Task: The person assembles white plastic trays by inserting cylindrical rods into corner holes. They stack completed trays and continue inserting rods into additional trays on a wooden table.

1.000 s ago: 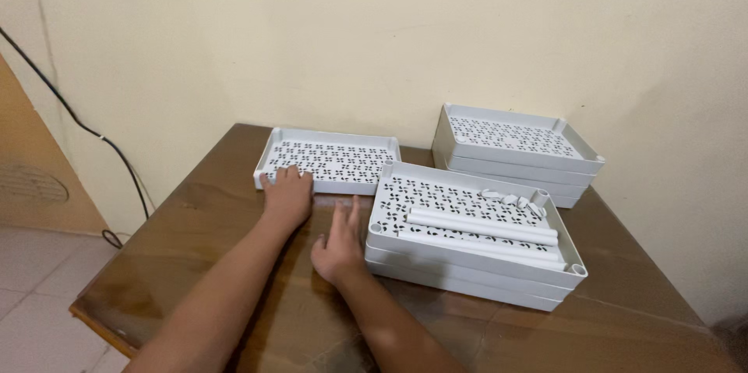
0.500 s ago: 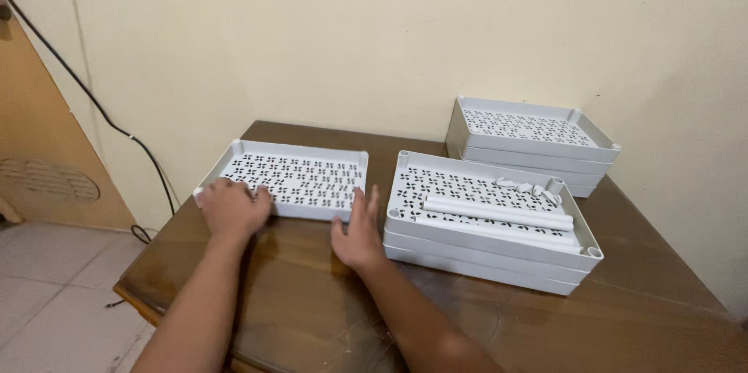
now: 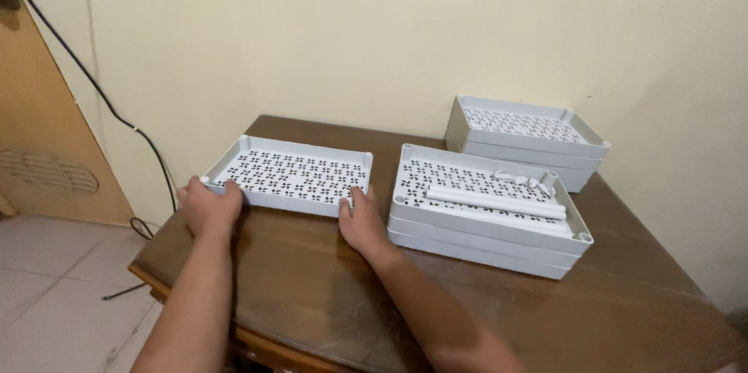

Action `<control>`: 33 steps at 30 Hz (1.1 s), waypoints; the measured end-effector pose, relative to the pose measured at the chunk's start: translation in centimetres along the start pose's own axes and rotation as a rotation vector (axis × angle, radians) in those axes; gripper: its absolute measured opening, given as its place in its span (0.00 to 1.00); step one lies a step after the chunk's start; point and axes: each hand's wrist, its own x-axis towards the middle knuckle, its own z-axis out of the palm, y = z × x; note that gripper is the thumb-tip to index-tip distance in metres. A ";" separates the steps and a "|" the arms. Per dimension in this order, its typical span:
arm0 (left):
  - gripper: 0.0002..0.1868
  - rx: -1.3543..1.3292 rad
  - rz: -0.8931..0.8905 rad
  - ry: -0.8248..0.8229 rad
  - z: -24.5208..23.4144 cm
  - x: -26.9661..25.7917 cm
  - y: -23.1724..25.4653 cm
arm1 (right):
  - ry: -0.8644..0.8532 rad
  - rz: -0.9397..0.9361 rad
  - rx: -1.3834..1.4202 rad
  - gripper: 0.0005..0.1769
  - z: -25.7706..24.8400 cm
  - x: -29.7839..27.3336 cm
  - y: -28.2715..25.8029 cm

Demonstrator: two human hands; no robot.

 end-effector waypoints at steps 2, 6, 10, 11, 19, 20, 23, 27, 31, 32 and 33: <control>0.33 -0.034 -0.006 0.062 -0.2 0.3 0.0 | 0.031 -0.010 0.098 0.22 -0.1 0.5 0.1; 0.30 -0.204 -0.077 0.142 -0.7 0.2 -0.5 | 0.089 -0.124 0.137 0.22 -0.4 0.2 -0.6; 0.28 -0.585 -0.054 0.258 -1.4 0.7 1.3 | 0.042 -0.112 0.138 0.23 -2.2 1.6 -3.1; 0.27 -0.676 -0.076 0.256 -1.9 0.7 1.6 | 0.029 -0.123 0.135 0.22 -2.7 1.7 -3.9; 0.16 -1.122 0.074 0.228 -4.3 0.0 5.9 | 0.130 -0.148 0.152 0.21 -9.8 2.4 -7.5; 0.16 -1.144 0.040 0.184 -4.6 -0.4 6.8 | 0.128 -0.144 0.141 0.21 -11.1 2.5 -7.6; 0.15 -1.152 0.070 0.044 -4.6 -2.9 10.1 | 0.089 0.171 0.157 0.22 -15.5 2.2 -6.9; 0.14 -0.916 -0.122 -0.314 -3.4 -7.9 13.9 | 0.245 0.246 0.203 0.22 -22.6 1.9 -3.0; 0.18 -1.043 0.191 -0.420 1.4 -12.4 17.8 | 0.420 0.179 0.122 0.20 -28.9 0.4 3.6; 0.18 -1.099 0.232 -0.459 2.8 -13.5 18.6 | 0.471 0.102 0.092 0.19 -30.3 0.0 5.2; 0.19 -1.154 0.272 -0.497 3.8 -14.4 18.9 | 0.476 0.099 0.121 0.19 -31.5 -0.6 6.8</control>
